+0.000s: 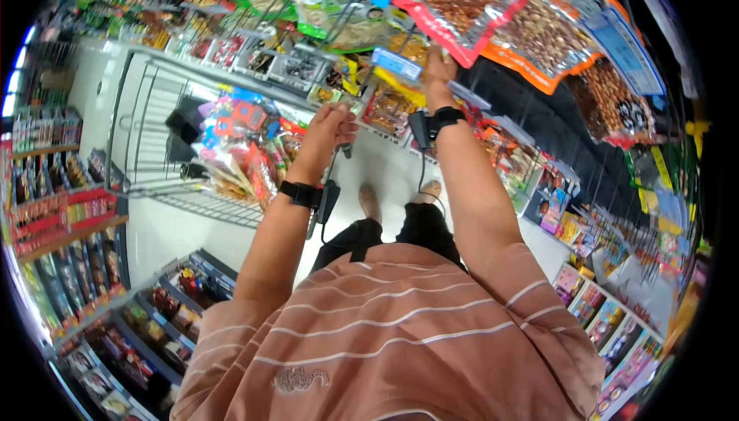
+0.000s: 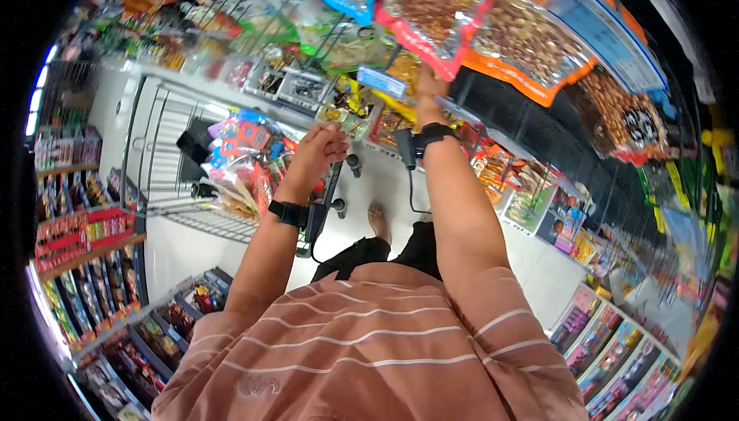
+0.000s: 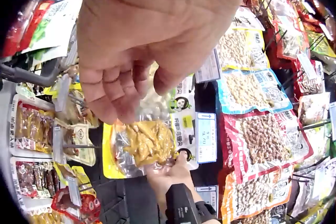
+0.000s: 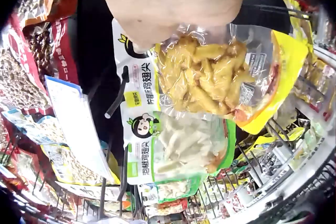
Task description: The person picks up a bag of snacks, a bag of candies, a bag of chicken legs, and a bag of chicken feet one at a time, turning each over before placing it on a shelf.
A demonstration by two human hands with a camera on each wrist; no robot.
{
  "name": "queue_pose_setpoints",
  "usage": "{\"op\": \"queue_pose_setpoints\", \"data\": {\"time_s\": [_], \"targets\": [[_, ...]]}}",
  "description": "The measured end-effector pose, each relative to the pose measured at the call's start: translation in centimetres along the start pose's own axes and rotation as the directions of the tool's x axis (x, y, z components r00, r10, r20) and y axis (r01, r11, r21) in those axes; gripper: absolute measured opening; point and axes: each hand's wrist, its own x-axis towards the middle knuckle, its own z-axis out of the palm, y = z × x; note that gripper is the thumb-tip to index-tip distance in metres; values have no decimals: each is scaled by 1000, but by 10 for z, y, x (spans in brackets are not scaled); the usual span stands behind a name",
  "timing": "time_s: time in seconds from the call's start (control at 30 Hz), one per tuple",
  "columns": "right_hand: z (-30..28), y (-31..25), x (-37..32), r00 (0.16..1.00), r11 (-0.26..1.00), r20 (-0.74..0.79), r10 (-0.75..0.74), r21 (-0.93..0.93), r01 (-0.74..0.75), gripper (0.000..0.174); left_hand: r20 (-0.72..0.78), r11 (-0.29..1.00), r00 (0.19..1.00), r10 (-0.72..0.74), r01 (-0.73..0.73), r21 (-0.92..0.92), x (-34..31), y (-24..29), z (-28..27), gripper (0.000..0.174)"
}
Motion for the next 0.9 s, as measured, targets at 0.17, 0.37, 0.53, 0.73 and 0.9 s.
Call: {"op": "queue_pose_setpoints", "data": {"time_s": [0.17, 0.37, 0.53, 0.73, 0.9], "targets": [[-2, -1, 3, 993, 993, 9, 117, -22, -117, 65, -75, 999, 997, 23, -21, 26, -21, -1, -35, 41], [-35, 0, -26, 975, 991, 213, -56, -103, 79, 47, -225, 993, 968, 114, -101, 66, -32, 9, -97, 34], [-65, 23, -49, 963, 986, 233, 136, -127, -108, 42, -371, 978, 906, 206, -206, 39, -36, 9, -162, 31], [-98, 32, -100, 814, 941, 473, 337, -133, -311, 50, -555, 979, 809, 192, -200, 48, -50, -2, -236, 27], [-109, 15, -130, 743, 912, 531, 408, -204, -355, 47, -835, 949, 457, 308, -89, 301, -52, -47, -340, 33]]}}
